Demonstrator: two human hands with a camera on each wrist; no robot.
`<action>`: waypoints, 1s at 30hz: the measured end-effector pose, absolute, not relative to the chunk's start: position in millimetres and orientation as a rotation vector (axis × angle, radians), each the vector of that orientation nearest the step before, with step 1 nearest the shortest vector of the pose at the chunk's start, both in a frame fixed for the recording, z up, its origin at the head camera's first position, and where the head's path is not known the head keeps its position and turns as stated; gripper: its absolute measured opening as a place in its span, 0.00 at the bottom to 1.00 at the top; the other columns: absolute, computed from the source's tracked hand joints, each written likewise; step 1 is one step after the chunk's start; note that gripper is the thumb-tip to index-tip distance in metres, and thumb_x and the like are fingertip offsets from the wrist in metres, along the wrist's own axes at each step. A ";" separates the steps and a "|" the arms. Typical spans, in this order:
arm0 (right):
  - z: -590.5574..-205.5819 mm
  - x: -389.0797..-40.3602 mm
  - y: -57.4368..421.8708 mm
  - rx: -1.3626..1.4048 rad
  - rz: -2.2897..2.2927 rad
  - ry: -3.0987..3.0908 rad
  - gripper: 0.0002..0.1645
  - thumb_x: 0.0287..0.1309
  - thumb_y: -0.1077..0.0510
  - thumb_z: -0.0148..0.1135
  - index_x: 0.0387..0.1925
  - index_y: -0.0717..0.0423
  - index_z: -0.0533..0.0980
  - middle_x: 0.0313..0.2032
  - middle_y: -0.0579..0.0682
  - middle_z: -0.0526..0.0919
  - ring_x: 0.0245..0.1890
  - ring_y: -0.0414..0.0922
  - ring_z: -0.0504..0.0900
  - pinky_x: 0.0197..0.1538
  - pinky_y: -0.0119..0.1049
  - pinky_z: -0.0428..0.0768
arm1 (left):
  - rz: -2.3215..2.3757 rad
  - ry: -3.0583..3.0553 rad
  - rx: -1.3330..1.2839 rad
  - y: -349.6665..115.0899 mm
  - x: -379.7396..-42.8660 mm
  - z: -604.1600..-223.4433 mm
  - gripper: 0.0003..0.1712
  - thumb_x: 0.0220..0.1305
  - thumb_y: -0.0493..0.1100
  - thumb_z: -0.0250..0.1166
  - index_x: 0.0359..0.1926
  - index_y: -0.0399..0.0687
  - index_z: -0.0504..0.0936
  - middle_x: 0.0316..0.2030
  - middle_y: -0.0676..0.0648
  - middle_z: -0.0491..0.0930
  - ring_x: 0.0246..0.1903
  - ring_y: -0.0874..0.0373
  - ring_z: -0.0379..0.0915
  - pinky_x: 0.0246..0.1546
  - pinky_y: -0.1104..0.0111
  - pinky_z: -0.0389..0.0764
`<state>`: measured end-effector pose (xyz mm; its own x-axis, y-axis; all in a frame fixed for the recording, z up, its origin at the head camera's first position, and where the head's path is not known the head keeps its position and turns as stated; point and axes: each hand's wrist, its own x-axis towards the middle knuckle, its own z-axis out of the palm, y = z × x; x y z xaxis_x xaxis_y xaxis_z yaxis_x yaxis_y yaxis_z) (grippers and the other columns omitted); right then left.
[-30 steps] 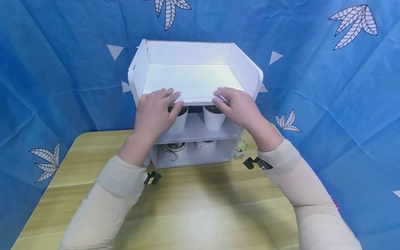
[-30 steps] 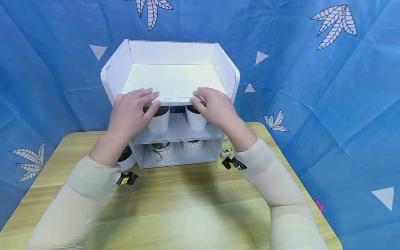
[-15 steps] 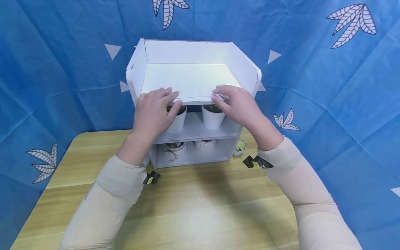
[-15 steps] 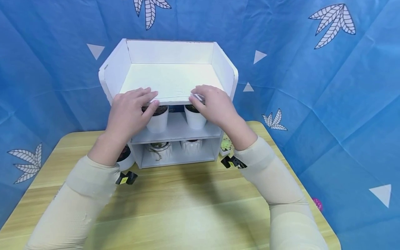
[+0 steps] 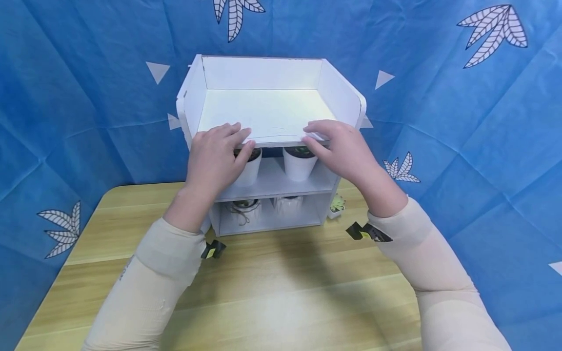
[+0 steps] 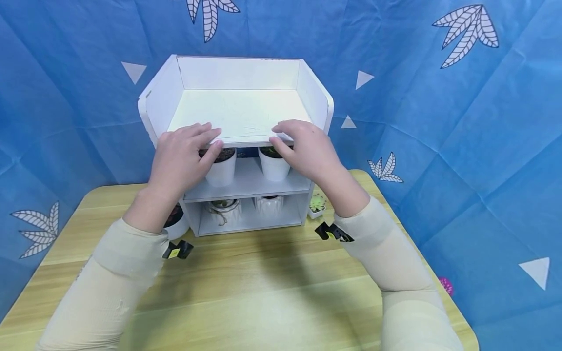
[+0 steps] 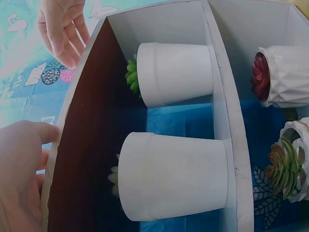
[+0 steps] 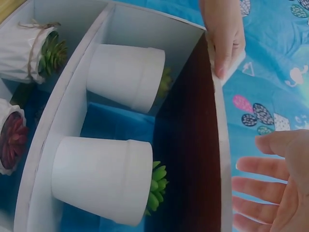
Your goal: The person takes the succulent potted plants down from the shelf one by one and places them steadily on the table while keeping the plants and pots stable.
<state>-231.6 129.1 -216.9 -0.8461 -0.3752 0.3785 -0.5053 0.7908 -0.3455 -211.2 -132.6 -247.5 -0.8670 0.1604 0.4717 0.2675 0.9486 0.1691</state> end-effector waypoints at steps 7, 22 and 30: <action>-218.1 -221.7 135.8 0.707 0.657 -2.639 0.23 0.70 0.45 0.59 0.59 0.52 0.80 0.62 0.51 0.79 0.67 0.50 0.72 0.68 0.52 0.68 | -0.319 -2.637 -0.305 -132.3 -211.0 -248.3 0.28 0.75 0.60 0.51 0.69 0.57 0.74 0.69 0.48 0.70 0.71 0.49 0.62 0.67 0.48 0.61; -223.1 -201.0 143.0 0.766 0.640 -2.542 0.20 0.67 0.49 0.64 0.56 0.53 0.82 0.56 0.53 0.83 0.61 0.51 0.78 0.62 0.52 0.75 | -0.306 -2.630 -0.304 -131.8 -211.5 -249.1 0.28 0.75 0.60 0.50 0.69 0.57 0.74 0.69 0.48 0.70 0.71 0.49 0.62 0.67 0.48 0.61; -226.9 -198.6 144.8 0.764 0.634 -2.549 0.20 0.66 0.49 0.65 0.55 0.54 0.82 0.54 0.52 0.84 0.58 0.51 0.79 0.60 0.52 0.76 | -0.304 -2.629 -0.303 -132.3 -210.2 -248.7 0.28 0.76 0.60 0.50 0.69 0.57 0.74 0.69 0.48 0.70 0.71 0.49 0.62 0.67 0.48 0.61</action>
<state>-198.6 144.8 -226.9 -0.7690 -0.4079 0.4922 -0.5910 0.7471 -0.3043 -210.2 -132.3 -248.7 -0.8634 0.1595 0.4786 0.2646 0.9509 0.1605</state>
